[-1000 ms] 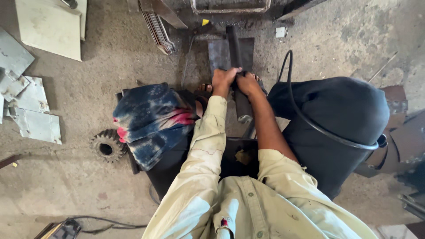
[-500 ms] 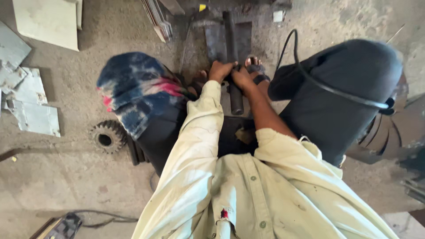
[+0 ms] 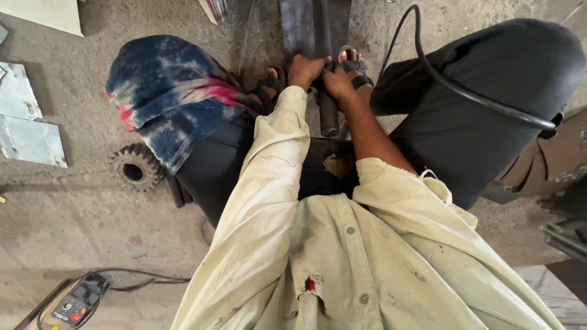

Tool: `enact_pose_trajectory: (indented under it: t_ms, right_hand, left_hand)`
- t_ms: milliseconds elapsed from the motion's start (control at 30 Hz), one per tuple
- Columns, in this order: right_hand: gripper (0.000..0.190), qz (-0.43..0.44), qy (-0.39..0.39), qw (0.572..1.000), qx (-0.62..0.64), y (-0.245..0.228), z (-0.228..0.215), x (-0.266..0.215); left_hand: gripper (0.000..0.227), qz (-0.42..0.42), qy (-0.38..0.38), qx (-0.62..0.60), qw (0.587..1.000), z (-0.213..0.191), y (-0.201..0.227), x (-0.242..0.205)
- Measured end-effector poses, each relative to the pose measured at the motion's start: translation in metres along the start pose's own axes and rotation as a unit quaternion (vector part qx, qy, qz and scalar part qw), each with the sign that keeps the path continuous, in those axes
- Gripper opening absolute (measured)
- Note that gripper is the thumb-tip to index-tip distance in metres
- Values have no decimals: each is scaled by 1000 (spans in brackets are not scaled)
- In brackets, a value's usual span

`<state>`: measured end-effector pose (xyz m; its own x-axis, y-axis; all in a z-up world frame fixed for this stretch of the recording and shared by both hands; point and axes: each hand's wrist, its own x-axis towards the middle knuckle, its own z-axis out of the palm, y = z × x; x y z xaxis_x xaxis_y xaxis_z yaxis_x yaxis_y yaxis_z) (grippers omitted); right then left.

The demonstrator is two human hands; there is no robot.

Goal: The person welds a circular metal plate onto the end of a cylindrical metal pipe using a handheld welding tool. They repeatedly position the pipe, apply the weld, and inspect the joint, occasionally using a hammer to tap the assembly.

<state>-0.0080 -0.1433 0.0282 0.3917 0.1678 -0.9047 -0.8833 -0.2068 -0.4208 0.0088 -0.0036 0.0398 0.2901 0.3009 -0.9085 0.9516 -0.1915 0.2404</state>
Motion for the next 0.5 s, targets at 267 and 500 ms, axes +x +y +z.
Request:
enact_pose_trajectory:
  t_ms: [267,500]
  right_hand:
    - [43,-17,-13,999,-43,2,-10,18]
    - [48,11,3,999,-47,-12,7,-21]
  left_hand:
    - [93,15,36,41,998,5,-3,11]
    - [76,39,-62,-61,995,8,-18,7]
